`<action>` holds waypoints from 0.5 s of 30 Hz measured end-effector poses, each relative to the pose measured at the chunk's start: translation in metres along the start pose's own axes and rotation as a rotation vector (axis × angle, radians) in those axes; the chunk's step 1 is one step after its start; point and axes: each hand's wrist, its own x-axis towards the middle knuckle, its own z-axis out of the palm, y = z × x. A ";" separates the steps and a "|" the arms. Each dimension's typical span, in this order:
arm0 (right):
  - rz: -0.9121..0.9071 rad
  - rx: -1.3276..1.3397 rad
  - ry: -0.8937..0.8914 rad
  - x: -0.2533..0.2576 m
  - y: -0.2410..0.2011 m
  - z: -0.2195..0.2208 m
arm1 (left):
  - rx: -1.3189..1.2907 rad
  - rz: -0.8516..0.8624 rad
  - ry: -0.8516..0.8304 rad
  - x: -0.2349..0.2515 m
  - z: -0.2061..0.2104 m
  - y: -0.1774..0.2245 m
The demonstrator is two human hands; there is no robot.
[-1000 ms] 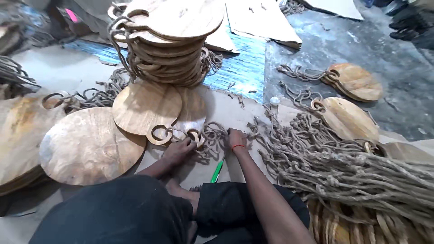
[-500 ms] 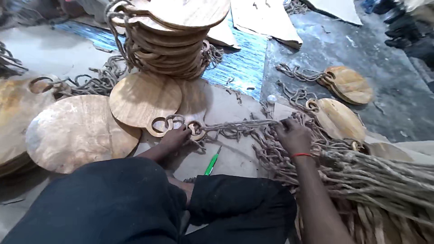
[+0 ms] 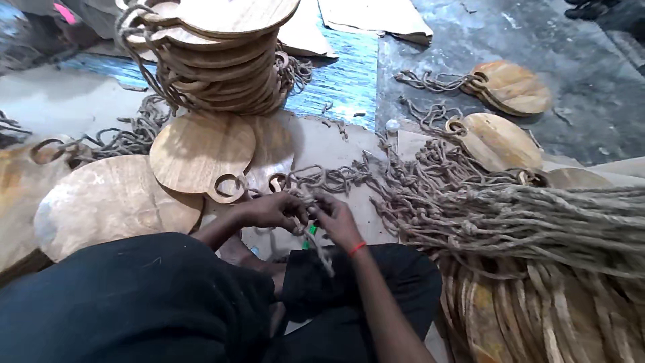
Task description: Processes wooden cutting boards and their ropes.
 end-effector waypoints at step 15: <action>0.226 0.026 -0.179 -0.010 0.042 0.015 | 0.373 0.067 0.458 0.015 0.044 -0.034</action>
